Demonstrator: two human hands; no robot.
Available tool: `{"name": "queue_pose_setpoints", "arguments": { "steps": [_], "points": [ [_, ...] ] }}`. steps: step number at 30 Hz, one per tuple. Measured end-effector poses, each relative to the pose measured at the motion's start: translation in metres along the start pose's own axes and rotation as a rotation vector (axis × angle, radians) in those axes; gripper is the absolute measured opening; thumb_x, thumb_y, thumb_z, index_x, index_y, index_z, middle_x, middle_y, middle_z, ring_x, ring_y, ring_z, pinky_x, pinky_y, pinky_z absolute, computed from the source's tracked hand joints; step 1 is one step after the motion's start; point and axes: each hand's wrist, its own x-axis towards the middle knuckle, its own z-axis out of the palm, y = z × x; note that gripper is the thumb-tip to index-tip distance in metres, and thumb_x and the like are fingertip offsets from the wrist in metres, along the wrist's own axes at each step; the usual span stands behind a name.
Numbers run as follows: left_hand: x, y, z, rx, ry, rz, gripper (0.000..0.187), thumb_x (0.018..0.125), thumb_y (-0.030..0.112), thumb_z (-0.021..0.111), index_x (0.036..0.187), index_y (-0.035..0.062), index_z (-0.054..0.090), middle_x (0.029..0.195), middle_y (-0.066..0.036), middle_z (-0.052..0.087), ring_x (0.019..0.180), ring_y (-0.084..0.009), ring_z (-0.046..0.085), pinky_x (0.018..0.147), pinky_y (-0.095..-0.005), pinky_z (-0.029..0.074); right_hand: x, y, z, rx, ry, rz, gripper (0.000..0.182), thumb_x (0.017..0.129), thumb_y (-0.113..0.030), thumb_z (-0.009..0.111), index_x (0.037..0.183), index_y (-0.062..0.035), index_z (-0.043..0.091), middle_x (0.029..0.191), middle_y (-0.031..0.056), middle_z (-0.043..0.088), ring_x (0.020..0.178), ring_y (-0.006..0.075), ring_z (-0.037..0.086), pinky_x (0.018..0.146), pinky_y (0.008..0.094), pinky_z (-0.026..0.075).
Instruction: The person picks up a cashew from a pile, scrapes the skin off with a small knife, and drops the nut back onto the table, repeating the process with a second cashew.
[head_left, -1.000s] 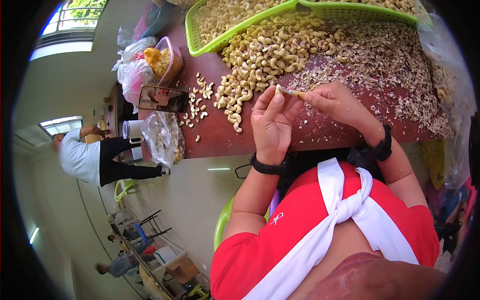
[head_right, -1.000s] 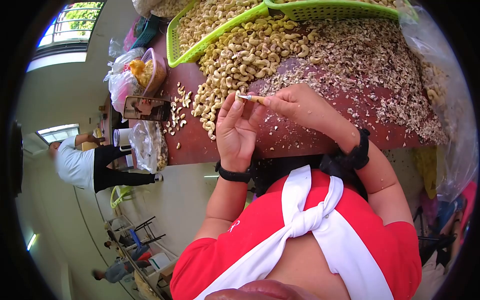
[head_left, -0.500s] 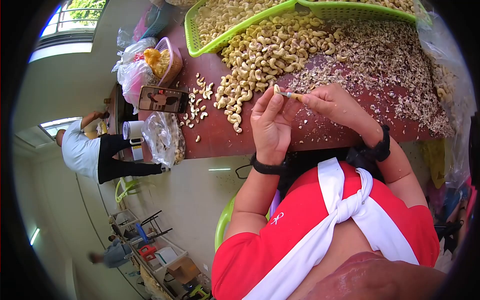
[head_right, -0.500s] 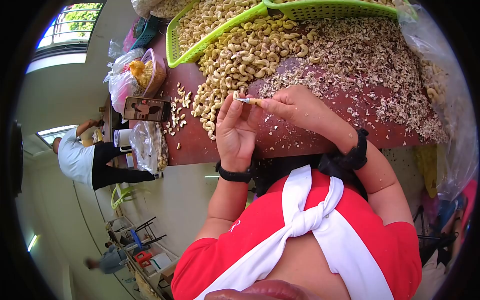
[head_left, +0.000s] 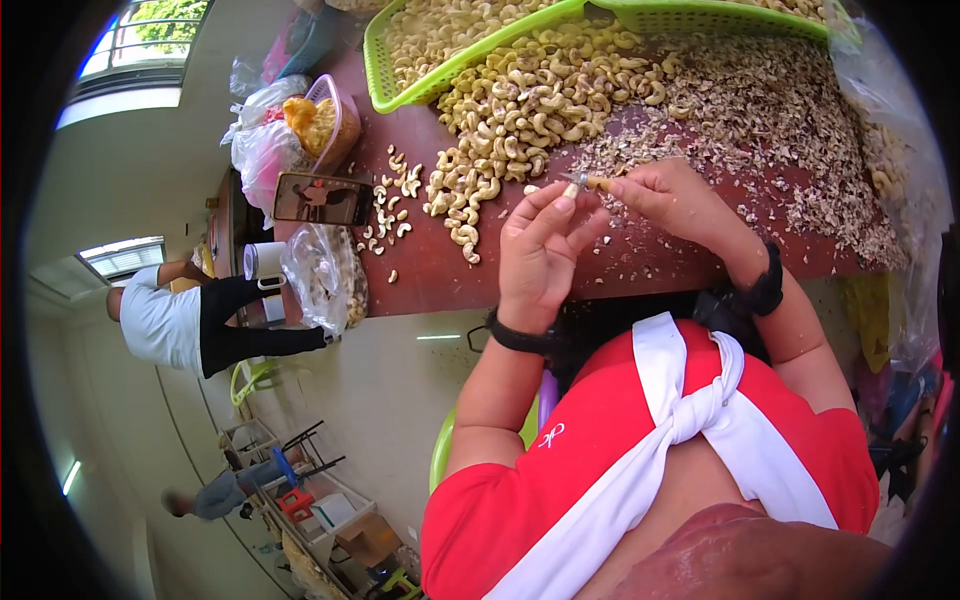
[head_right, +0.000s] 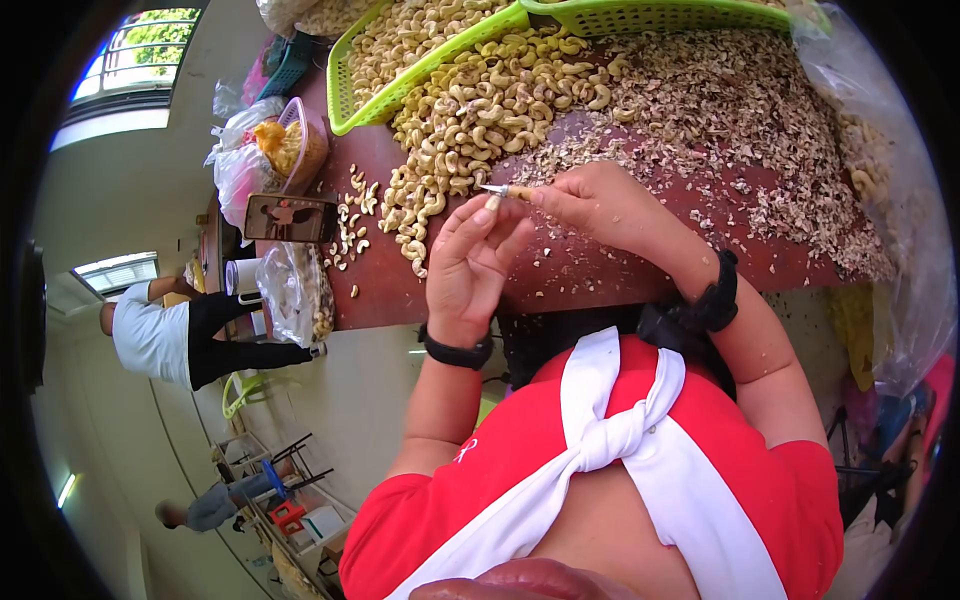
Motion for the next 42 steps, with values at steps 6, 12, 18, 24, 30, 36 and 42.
{"name": "queue_pose_setpoints", "arguments": {
  "steps": [6, 12, 18, 24, 30, 36, 42],
  "points": [
    [0.014, 0.051, -0.006, 1.374, -0.217, 0.089, 0.013, 0.074, 0.008, 0.062, 0.085, 0.0005, 0.062, 0.071, -0.001, 0.059, 0.062, -0.0066, 0.054, 0.053, -0.0182, 0.043, -0.002, -0.001, -0.025, -0.052, 0.106, 0.032, 0.044, 0.082, -0.035, 0.05, 0.053, -0.0015, 0.047, 0.046, -0.0034, 0.036, 0.044, 0.0055, 0.032, 0.04, 0.0239, 0.029],
    [0.047, 0.094, 0.016, 1.16, 0.156, 0.909, 0.011, 0.078, 0.006, 0.056, 0.085, -0.0021, 0.057, 0.071, -0.008, 0.059, 0.057, -0.01, 0.057, 0.047, -0.0191, 0.046, -0.001, 0.005, -0.027, -0.07, 0.199, -0.019, 0.045, 0.083, -0.036, 0.048, 0.055, -0.0011, 0.047, 0.046, -0.0018, 0.037, 0.043, 0.0072, 0.033, 0.04, 0.0254, 0.029],
    [0.06, 0.019, -0.022, 1.922, 0.187, 0.761, 0.014, 0.068, 0.016, 0.061, 0.073, 0.0027, 0.061, 0.066, -0.012, 0.058, 0.058, -0.0273, 0.056, 0.056, -0.0341, 0.045, 0.001, 0.003, -0.022, -0.228, 0.224, -0.083, 0.044, 0.084, -0.034, 0.045, 0.056, 0.0006, 0.046, 0.047, 0.004, 0.036, 0.044, 0.0125, 0.034, 0.042, 0.0302, 0.029],
    [0.065, 0.016, -0.031, 1.832, 0.111, 0.887, 0.015, 0.071, 0.01, 0.057, 0.084, 0.0029, 0.06, 0.065, -0.009, 0.055, 0.054, -0.0226, 0.054, 0.053, -0.0323, 0.044, 0.002, 0.001, -0.016, -0.202, 0.212, 0.049, 0.043, 0.084, -0.031, 0.046, 0.054, -0.0012, 0.041, 0.047, -0.0004, 0.034, 0.045, 0.0075, 0.031, 0.041, 0.027, 0.027],
    [0.057, 0.02, -0.023, 0.896, -0.114, 0.452, 0.021, 0.079, 0.004, 0.05, 0.098, -0.0044, 0.055, 0.071, -0.002, 0.054, 0.063, -0.01, 0.057, 0.055, -0.0209, 0.048, 0.006, -0.001, -0.014, -0.223, 0.136, -0.043, 0.042, 0.085, -0.032, 0.046, 0.055, -0.0014, 0.043, 0.048, -0.0014, 0.036, 0.045, 0.0071, 0.032, 0.041, 0.0264, 0.028],
    [0.047, 0.031, -0.009, 0.736, -0.031, 0.301, 0.021, 0.078, 0.009, 0.058, 0.094, -0.0039, 0.055, 0.073, -0.007, 0.059, 0.064, -0.0133, 0.059, 0.057, -0.023, 0.05, 0.008, -0.017, -0.014, -0.213, 0.159, -0.004, 0.042, 0.085, -0.032, 0.046, 0.056, -0.0017, 0.045, 0.049, -0.0018, 0.038, 0.047, 0.0061, 0.034, 0.042, 0.024, 0.028],
    [0.049, 0.016, -0.014, 0.414, -0.06, 0.261, 0.019, 0.079, 0.007, 0.056, 0.095, -0.0031, 0.054, 0.078, -0.009, 0.059, 0.066, -0.0151, 0.06, 0.058, -0.0242, 0.051, 0.014, -0.014, -0.005, -0.168, 0.125, -0.012, 0.041, 0.084, -0.031, 0.047, 0.056, -0.002, 0.044, 0.049, -0.0021, 0.036, 0.047, 0.0062, 0.032, 0.042, 0.0249, 0.027]
  ]
}}
